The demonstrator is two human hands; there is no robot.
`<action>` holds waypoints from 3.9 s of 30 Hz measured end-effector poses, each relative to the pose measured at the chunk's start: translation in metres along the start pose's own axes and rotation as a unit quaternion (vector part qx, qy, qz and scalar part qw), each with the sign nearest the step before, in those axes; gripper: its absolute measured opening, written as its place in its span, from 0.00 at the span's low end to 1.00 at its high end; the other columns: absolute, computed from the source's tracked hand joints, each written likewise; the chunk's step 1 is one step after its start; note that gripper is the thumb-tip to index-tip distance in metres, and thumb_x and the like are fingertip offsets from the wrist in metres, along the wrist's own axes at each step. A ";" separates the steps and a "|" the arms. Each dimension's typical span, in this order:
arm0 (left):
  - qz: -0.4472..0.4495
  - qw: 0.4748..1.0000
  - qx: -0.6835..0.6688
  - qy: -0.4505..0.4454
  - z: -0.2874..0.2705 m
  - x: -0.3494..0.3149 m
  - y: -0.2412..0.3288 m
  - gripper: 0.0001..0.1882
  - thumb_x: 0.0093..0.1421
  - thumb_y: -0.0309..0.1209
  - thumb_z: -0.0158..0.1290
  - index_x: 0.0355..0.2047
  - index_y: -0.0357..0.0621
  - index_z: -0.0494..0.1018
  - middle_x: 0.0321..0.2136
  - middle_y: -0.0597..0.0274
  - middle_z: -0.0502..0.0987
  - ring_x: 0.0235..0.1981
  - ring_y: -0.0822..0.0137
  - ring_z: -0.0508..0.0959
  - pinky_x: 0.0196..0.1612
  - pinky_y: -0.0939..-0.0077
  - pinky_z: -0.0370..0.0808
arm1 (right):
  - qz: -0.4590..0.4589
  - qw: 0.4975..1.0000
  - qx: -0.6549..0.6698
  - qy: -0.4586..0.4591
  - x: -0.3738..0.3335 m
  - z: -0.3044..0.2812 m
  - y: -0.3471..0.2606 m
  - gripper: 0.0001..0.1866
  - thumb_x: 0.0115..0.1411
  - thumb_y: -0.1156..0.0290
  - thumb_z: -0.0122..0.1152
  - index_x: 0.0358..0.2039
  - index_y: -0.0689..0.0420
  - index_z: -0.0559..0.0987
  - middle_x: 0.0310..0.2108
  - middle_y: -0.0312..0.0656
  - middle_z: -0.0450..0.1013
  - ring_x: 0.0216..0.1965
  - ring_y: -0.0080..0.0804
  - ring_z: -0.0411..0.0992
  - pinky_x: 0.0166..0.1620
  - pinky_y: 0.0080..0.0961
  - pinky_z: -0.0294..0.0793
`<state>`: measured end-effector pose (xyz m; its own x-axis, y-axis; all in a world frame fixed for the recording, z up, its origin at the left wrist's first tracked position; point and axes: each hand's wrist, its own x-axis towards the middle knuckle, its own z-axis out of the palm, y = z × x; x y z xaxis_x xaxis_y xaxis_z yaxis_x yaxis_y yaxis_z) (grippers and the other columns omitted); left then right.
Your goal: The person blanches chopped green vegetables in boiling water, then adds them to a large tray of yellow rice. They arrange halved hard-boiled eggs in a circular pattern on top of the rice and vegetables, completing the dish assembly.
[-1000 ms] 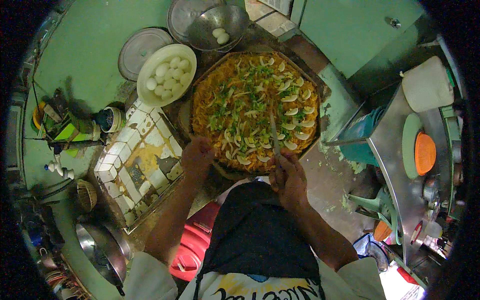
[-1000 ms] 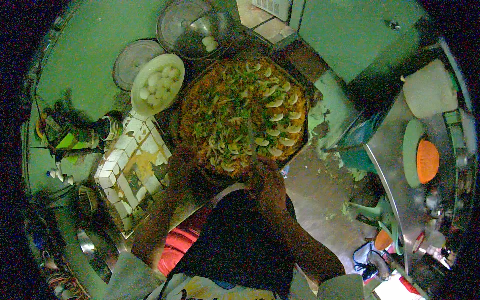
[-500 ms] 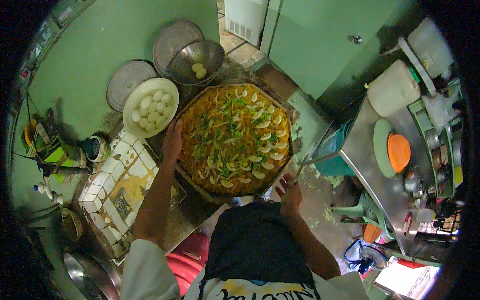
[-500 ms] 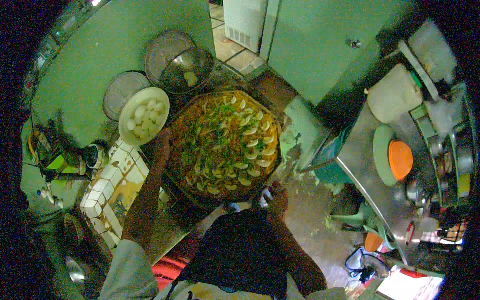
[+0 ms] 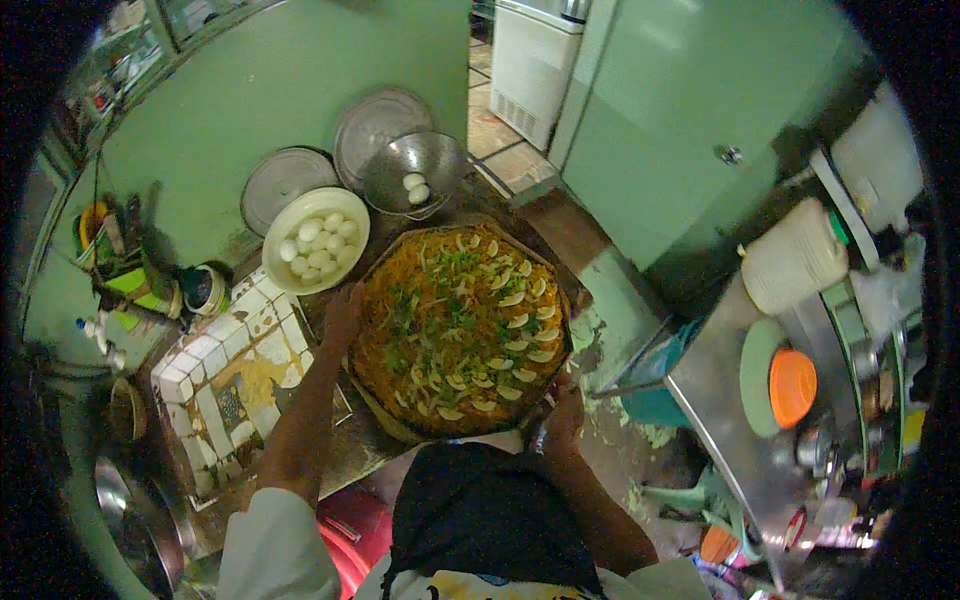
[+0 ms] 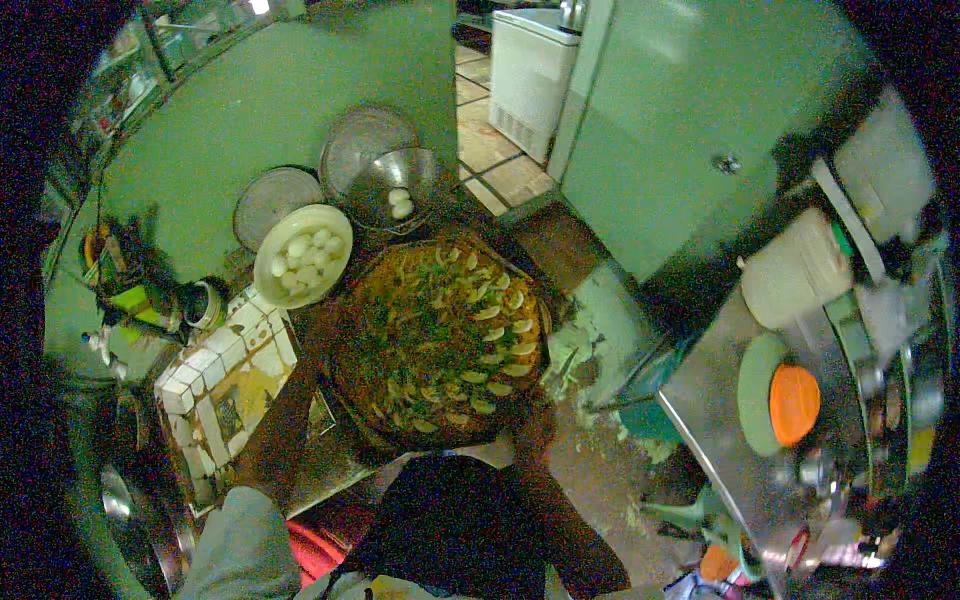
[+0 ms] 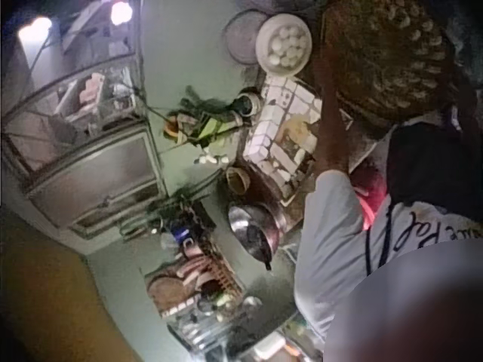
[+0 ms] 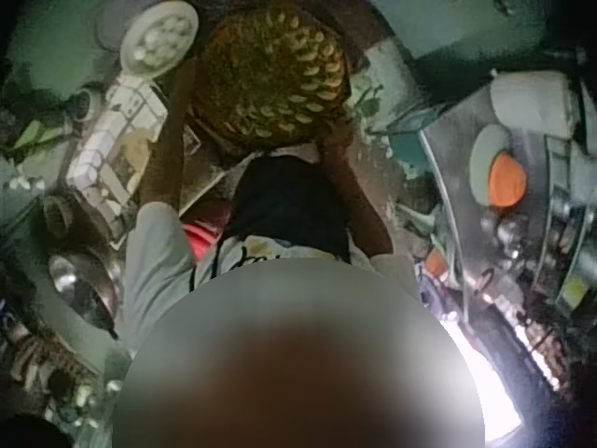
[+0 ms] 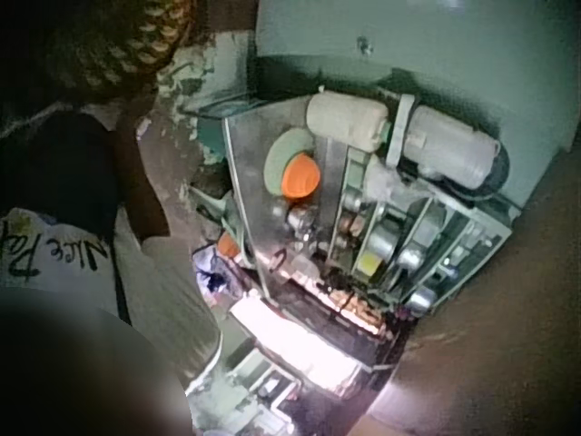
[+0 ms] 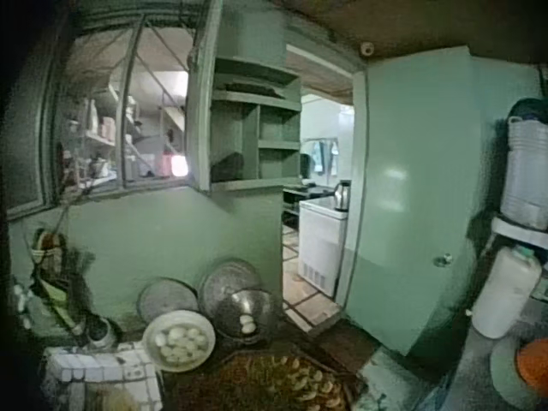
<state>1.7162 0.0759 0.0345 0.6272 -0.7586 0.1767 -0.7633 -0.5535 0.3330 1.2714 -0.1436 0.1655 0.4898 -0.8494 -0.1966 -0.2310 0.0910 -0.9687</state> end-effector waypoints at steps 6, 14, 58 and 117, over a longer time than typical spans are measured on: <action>-0.284 0.857 -0.413 0.124 -0.025 -0.134 0.096 0.31 0.66 0.44 0.42 0.63 0.40 0.52 0.57 0.48 0.62 0.56 0.56 0.65 0.59 0.61 0.61 | 0.022 0.995 0.093 -0.018 0.118 -0.011 -0.021 0.19 0.63 0.60 0.50 0.51 0.57 0.69 0.37 0.39 0.71 0.42 0.32 0.71 0.44 0.28 0.72; -0.519 0.671 -0.484 0.215 -0.044 -0.222 0.294 0.37 0.61 0.49 0.47 0.63 0.37 0.53 0.58 0.51 0.62 0.52 0.56 0.69 0.52 0.65 0.67 | -0.236 0.915 -0.178 -0.276 0.303 0.096 -0.032 0.28 0.63 0.48 0.49 0.51 0.60 0.71 0.52 0.47 0.69 0.51 0.41 0.67 0.56 0.35 0.61; -0.145 0.557 -0.817 0.021 -0.159 0.101 0.199 0.21 0.63 0.40 0.48 0.50 0.37 0.66 0.46 0.55 0.73 0.47 0.60 0.75 0.52 0.65 0.73 | 0.000 0.992 -0.082 -0.098 0.121 -0.086 -0.045 0.20 0.68 0.60 0.41 0.47 0.63 0.74 0.11 0.29 0.52 0.11 0.17 0.47 0.17 0.19 0.53; -0.322 0.442 -0.837 0.033 -0.123 -0.176 0.326 0.19 0.55 0.29 0.55 0.46 0.39 0.69 0.41 0.54 0.74 0.43 0.59 0.77 0.44 0.65 0.78 | 0.058 0.942 -0.134 -0.301 -0.117 -0.005 -0.121 0.15 0.63 0.70 0.49 0.49 0.56 0.74 0.36 0.47 0.72 0.32 0.38 0.71 0.35 0.33 0.72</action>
<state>1.3755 0.0712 0.2256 0.6766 -0.5867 -0.4449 0.7247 0.4236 0.5435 1.2376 -0.0576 0.3061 0.8183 -0.3847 -0.4271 -0.4763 -0.0378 -0.8785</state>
